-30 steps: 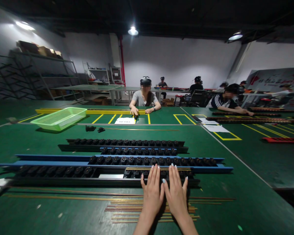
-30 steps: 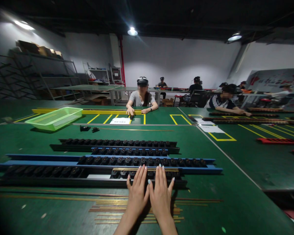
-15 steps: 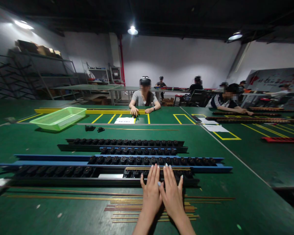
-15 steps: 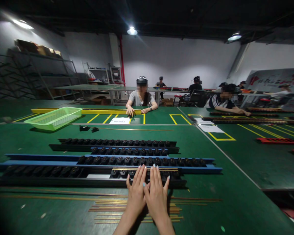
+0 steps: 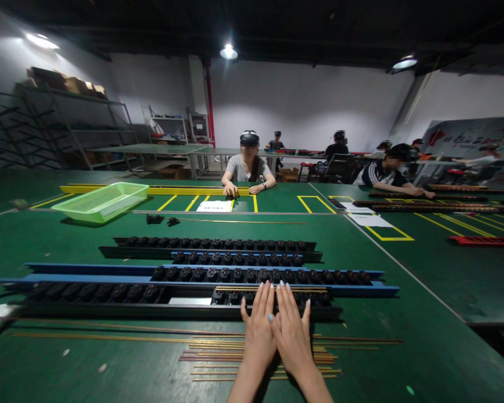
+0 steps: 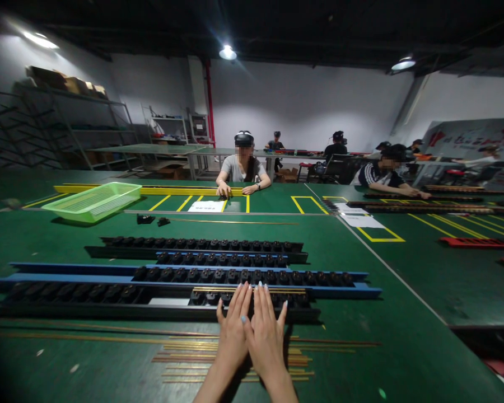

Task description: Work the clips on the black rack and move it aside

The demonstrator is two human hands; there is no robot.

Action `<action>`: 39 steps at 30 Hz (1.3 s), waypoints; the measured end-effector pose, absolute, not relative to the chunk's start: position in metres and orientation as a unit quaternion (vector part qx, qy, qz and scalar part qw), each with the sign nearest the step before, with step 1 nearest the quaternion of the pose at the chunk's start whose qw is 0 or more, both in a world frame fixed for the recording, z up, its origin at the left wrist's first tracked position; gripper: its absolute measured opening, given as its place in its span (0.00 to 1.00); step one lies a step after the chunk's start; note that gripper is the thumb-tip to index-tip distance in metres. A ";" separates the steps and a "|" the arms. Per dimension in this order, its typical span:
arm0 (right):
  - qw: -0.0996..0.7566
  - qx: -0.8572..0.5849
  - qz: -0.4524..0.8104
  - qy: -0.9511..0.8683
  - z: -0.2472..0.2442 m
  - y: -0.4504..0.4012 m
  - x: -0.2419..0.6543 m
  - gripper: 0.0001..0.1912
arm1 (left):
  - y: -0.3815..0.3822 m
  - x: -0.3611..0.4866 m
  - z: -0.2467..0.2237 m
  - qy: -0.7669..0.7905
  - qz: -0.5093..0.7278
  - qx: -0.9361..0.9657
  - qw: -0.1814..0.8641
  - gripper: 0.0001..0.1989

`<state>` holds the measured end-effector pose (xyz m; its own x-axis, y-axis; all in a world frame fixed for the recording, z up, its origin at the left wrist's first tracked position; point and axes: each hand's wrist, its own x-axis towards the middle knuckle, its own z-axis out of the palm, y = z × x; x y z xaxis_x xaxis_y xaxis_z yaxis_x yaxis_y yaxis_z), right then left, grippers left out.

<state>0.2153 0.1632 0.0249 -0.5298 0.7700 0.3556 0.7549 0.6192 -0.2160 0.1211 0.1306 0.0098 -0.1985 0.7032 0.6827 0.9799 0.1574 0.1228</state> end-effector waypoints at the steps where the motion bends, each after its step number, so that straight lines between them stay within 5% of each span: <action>1: 0.214 -0.439 0.017 -0.872 0.025 0.163 0.215 0.31 | 0.131 0.121 0.010 -0.719 -0.285 -0.585 0.245 0.29; 39: 0.260 -0.443 -0.030 -0.857 0.010 0.166 0.210 0.33 | 0.117 0.088 0.015 -0.793 -0.310 -0.470 0.232 0.28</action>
